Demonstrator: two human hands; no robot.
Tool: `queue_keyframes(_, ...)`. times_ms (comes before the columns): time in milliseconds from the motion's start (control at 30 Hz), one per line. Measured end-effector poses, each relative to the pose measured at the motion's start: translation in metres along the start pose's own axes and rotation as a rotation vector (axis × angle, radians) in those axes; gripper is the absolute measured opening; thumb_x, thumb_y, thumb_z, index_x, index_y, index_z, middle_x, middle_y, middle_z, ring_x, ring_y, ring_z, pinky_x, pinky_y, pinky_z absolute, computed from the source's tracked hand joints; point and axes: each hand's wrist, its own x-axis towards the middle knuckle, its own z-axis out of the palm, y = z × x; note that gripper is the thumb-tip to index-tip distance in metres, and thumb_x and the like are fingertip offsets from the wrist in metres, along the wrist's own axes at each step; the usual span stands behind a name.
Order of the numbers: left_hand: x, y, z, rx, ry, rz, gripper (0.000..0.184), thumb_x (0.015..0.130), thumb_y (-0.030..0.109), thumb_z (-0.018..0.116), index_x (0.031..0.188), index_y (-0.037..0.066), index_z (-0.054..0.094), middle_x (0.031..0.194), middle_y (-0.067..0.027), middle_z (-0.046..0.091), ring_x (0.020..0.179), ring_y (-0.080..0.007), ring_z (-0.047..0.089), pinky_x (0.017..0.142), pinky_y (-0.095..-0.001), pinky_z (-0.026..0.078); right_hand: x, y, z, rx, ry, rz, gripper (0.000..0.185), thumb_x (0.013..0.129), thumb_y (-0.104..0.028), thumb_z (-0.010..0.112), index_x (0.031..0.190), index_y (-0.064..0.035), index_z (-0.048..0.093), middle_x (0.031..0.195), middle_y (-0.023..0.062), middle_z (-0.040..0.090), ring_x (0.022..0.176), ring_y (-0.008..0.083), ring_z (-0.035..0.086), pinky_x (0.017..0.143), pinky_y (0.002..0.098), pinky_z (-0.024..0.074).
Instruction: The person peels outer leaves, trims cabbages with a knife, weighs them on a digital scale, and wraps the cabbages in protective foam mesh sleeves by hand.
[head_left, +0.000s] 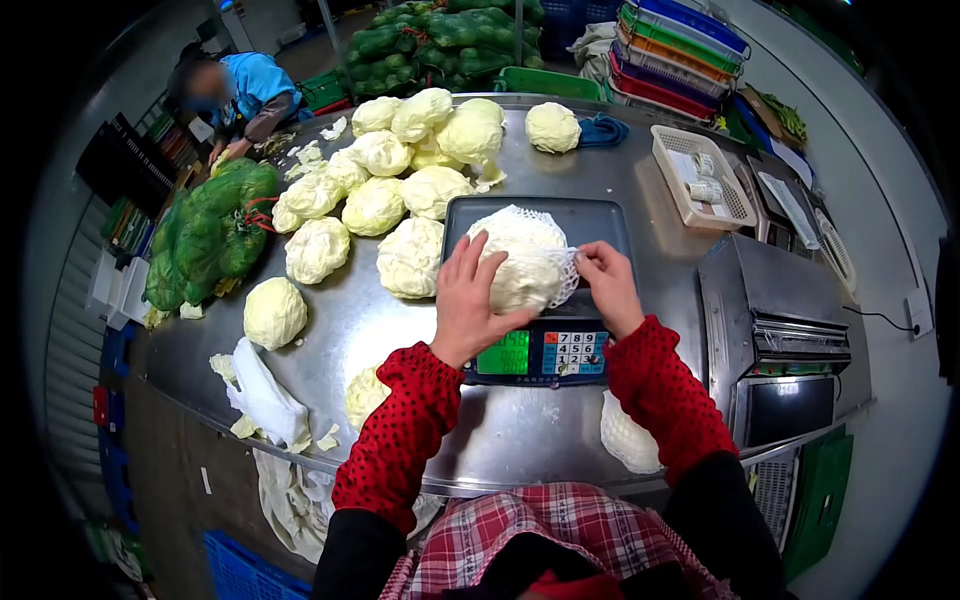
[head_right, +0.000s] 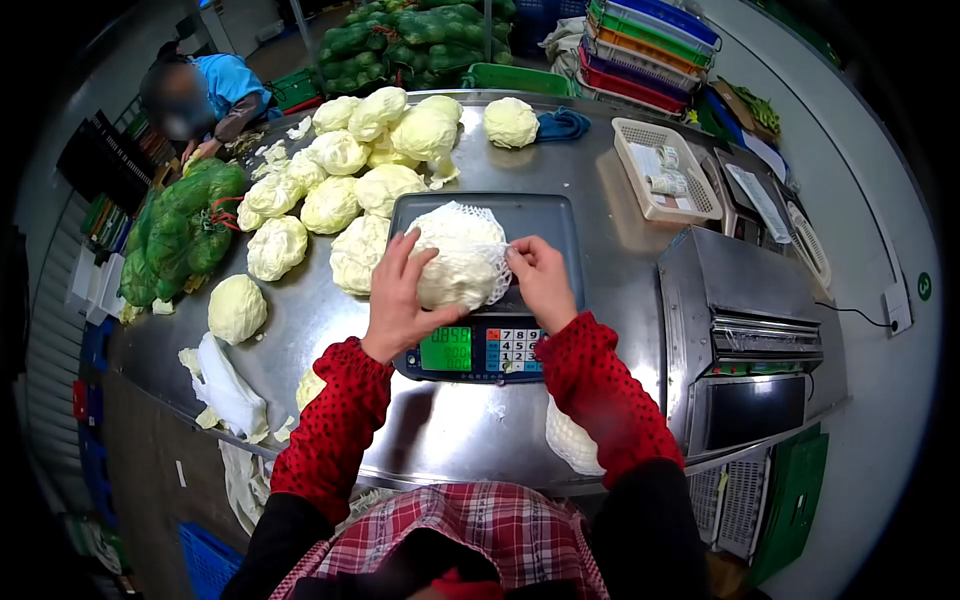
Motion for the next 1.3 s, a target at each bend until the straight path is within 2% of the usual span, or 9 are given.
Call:
queue_keyframes(167, -0.006, -0.017, 0.024, 0.058, 0.01, -0.035, 0.071, 0.068, 0.039, 0.078, 0.12, 0.0, 0.052, 0.121, -0.023, 0.054, 0.112, -0.0387, 0.053, 0.093, -0.0428, 0.044, 0.012, -0.006, 0.014, 0.123, -0.137, 0.136, 0.018, 0.087, -0.013, 0.063, 0.093, 0.0025, 0.057, 0.081, 0.0046, 0.061, 0.075, 0.0088, 0.053, 0.065, 0.0264, 0.0439)
queue_keyframes(267, 0.001, -0.018, 0.026, 0.08, 0.043, -0.141, 0.064, 0.068, 0.038, 0.079, 0.114, -0.001, 0.056, 0.114, -0.0191, 0.059, 0.102, -0.0348, 0.059, 0.085, -0.0404, 0.049, 0.002, -0.029, 0.012, -0.756, -0.159, -0.513, 0.03, 0.074, 0.001, 0.063, 0.101, -0.0004, 0.05, 0.09, 0.0139, 0.059, 0.077, 0.0256, 0.059, 0.071, 0.0323, 0.0474)
queue_keyframes(433, 0.001, -0.022, 0.02, 0.029, 0.061, -0.038, 0.033, 0.073, 0.015, 0.072, 0.102, 0.003, 0.063, 0.099, -0.013, 0.063, 0.094, -0.0319, 0.061, 0.078, -0.0389, 0.051, -0.058, -0.073, 0.013, -0.624, -0.338, -0.858, 0.024, 0.071, 0.011, 0.052, 0.092, 0.0005, 0.052, 0.089, 0.0159, 0.06, 0.068, 0.0244, 0.061, 0.063, 0.0301, 0.0494)
queue_keyframes(633, -0.017, -0.018, -0.005, -0.123, 0.06, 0.141, 0.039, 0.067, 0.001, 0.063, 0.106, 0.004, 0.064, 0.117, -0.0168, 0.061, 0.111, -0.034, 0.058, 0.092, -0.0401, 0.047, -0.03, -0.02, -0.014, -0.153, 0.173, -0.159, 0.033, 0.092, -0.023, 0.061, 0.109, 0.0052, 0.055, 0.091, 0.0095, 0.064, 0.081, 0.0126, 0.062, 0.07, 0.0256, 0.0498)
queue_keyframes(767, -0.022, -0.073, 0.025, -0.755, 0.039, -0.675, 0.063, 0.077, 0.022, 0.065, 0.13, -0.005, 0.045, 0.134, -0.0291, 0.043, 0.123, -0.0434, 0.044, 0.104, -0.0432, 0.036, 0.005, 0.024, 0.011, -0.012, 0.115, 0.17, 0.053, 0.087, -0.038, 0.067, 0.113, 0.0061, 0.053, 0.097, 0.0128, 0.064, 0.091, 0.0204, 0.061, 0.084, 0.0307, 0.0469)
queue_keyframes(900, -0.007, -0.01, 0.037, -0.043, -0.003, -0.282, 0.062, 0.079, 0.027, 0.066, 0.13, -0.003, 0.047, 0.133, -0.0256, 0.047, 0.123, -0.0391, 0.046, 0.101, -0.0442, 0.039, 0.002, 0.024, 0.023, 0.24, 0.164, 0.04, 0.044, 0.086, -0.025, 0.069, 0.116, 0.0019, 0.052, 0.109, 0.0144, 0.061, 0.092, 0.0214, 0.062, 0.083, 0.0331, 0.0492)
queue_keyframes(1067, 0.012, 0.019, -0.001, -0.525, -0.03, -0.161, 0.055, 0.073, 0.021, 0.074, 0.122, 0.002, 0.057, 0.121, -0.018, 0.059, 0.115, -0.0308, 0.056, 0.1, -0.0377, 0.041, -0.048, 0.02, -0.088, 0.763, 0.201, 0.247, 0.051, 0.094, -0.031, 0.052, 0.133, 0.001, 0.046, 0.129, 0.0185, 0.055, 0.114, 0.0312, 0.057, 0.1, 0.0434, 0.0449)
queue_keyframes(1233, -0.04, -0.199, 0.015, -0.033, 0.471, -1.092, 0.072, 0.077, 0.037, 0.073, 0.12, -0.016, 0.05, 0.116, -0.0246, 0.06, 0.111, -0.0317, 0.057, 0.099, -0.0347, 0.04, -0.101, 0.043, -0.183, 0.647, 0.415, 0.233, 0.044, 0.095, -0.029, 0.052, 0.129, -0.0007, 0.051, 0.124, 0.0141, 0.058, 0.111, 0.0281, 0.058, 0.097, 0.0407, 0.0463)
queue_keyframes(1300, -0.071, -0.259, 0.024, -0.671, 0.384, -1.45, 0.07, 0.074, 0.031, 0.077, 0.115, -0.02, 0.051, 0.11, -0.024, 0.062, 0.102, -0.0306, 0.06, 0.092, -0.0365, 0.045, -0.127, 0.077, -0.207, -0.035, 0.381, 0.012, 0.047, 0.092, -0.028, 0.057, 0.128, 0.002, 0.051, 0.123, 0.0151, 0.059, 0.111, 0.0261, 0.058, 0.097, 0.039, 0.0458)
